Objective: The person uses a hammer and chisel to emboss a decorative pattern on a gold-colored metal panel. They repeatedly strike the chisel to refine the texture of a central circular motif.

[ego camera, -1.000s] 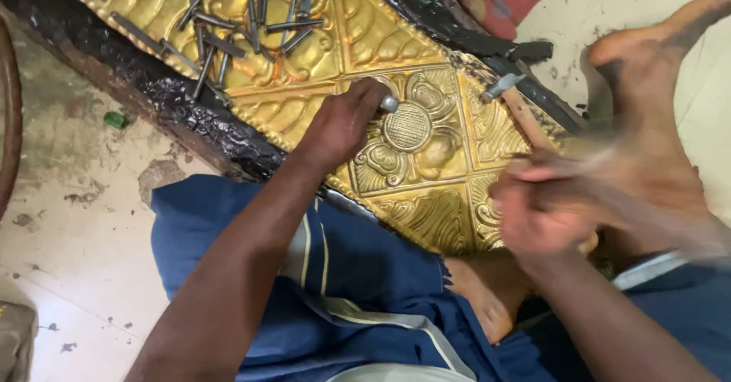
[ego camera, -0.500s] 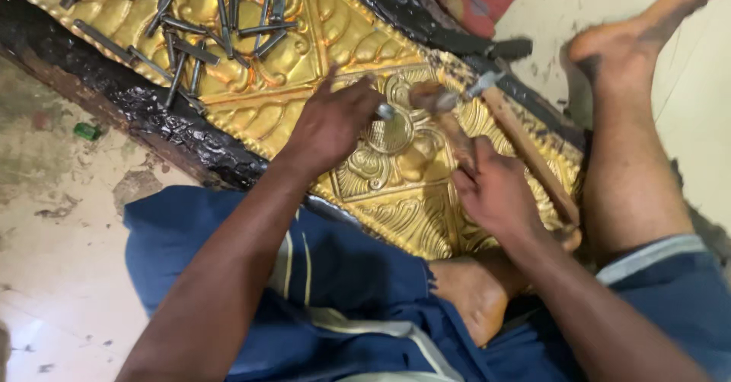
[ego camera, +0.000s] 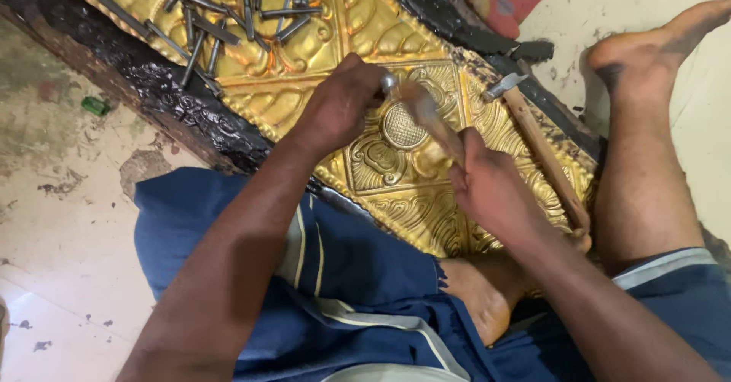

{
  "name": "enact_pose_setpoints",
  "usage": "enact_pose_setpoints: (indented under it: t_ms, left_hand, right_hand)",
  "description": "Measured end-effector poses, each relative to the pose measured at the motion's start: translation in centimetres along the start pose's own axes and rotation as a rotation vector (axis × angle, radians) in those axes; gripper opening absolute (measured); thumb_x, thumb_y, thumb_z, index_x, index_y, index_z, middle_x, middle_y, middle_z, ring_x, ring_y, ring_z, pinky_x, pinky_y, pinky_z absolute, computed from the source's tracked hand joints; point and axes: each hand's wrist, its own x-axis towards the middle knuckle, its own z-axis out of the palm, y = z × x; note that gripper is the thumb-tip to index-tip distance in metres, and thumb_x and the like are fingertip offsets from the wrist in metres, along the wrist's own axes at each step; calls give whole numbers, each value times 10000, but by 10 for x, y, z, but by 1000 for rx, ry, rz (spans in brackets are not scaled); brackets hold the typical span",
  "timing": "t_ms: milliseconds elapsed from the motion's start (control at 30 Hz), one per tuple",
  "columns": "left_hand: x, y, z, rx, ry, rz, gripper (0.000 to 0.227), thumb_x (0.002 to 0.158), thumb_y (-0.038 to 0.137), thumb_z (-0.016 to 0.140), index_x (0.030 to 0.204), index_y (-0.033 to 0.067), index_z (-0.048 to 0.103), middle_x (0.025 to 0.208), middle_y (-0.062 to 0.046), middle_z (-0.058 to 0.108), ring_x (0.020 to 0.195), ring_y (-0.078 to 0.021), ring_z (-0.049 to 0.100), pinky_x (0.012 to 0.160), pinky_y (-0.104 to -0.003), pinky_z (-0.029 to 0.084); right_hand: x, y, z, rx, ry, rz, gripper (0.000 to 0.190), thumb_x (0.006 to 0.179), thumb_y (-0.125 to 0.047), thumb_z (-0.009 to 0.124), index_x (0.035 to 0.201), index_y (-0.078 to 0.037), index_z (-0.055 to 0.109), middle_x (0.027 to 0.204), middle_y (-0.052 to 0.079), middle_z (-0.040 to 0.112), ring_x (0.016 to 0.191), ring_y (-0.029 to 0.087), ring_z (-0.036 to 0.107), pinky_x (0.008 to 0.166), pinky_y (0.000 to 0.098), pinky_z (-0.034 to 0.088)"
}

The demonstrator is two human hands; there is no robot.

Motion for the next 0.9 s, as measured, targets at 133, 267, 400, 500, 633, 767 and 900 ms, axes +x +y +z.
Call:
enact_pose_setpoints:
  t_ms: [133,267,400,500,633,767,900]
  left_hand:
    - [-9,-4,-2,102,-5,-255,207,925,-26,713,1111,25,636,983,-196,620,917,-357,593,765,-485,491]
    - [-14,-4,-4,-2,-2,-89,227,910,-58,692,1089,73,643,960,-99,672,929,-312,615,820,-438,534]
    - [-15,3,-3,-35,32,14,240,880,-66,706,1058,80,638,1013,-84,691,962,-313,617,838,-429,535]
    - [-19,-2,-3,64,90,47,277,848,-70,720,1073,65,632,1046,-109,682,982,-345,597,857,-449,519]
    - [-25,-9,2,2,103,32,342,854,-76,744,1147,76,654,1061,-110,671,1000,-332,617,864,-426,536]
    - [-22,-5,-3,-12,7,142,369,810,-50,778,1135,71,653,1063,-110,688,998,-343,620,864,-432,530]
    - [-25,-6,3,5,100,-8,358,817,-101,747,1124,67,675,1040,-136,684,991,-350,634,837,-418,531]
  right_hand:
    - [-27,-7,-20,99,168,189,442,904,-63,730,1309,28,578,773,226,605,621,313,604,559,402,477]
    - [-32,-16,-28,723,663,-296,157,989,-52,599,1133,-51,536,901,113,642,606,238,574,547,335,508]
    - [-9,-12,-8,303,145,-23,324,899,-104,676,1178,-5,545,718,138,627,556,258,603,510,369,521]
    - [-12,-6,-1,40,74,144,348,883,-117,711,1195,-7,601,665,196,623,559,331,620,533,432,497]
    - [-37,-22,-15,375,673,-213,145,1105,-72,679,1201,5,602,951,186,705,762,326,686,724,394,580]
    - [-9,-36,-32,16,364,-392,237,893,-43,658,1100,44,582,848,218,674,738,366,676,642,424,539]
    - [0,-31,-37,18,90,-49,213,876,30,663,1051,-29,557,792,172,674,677,307,641,624,400,496]
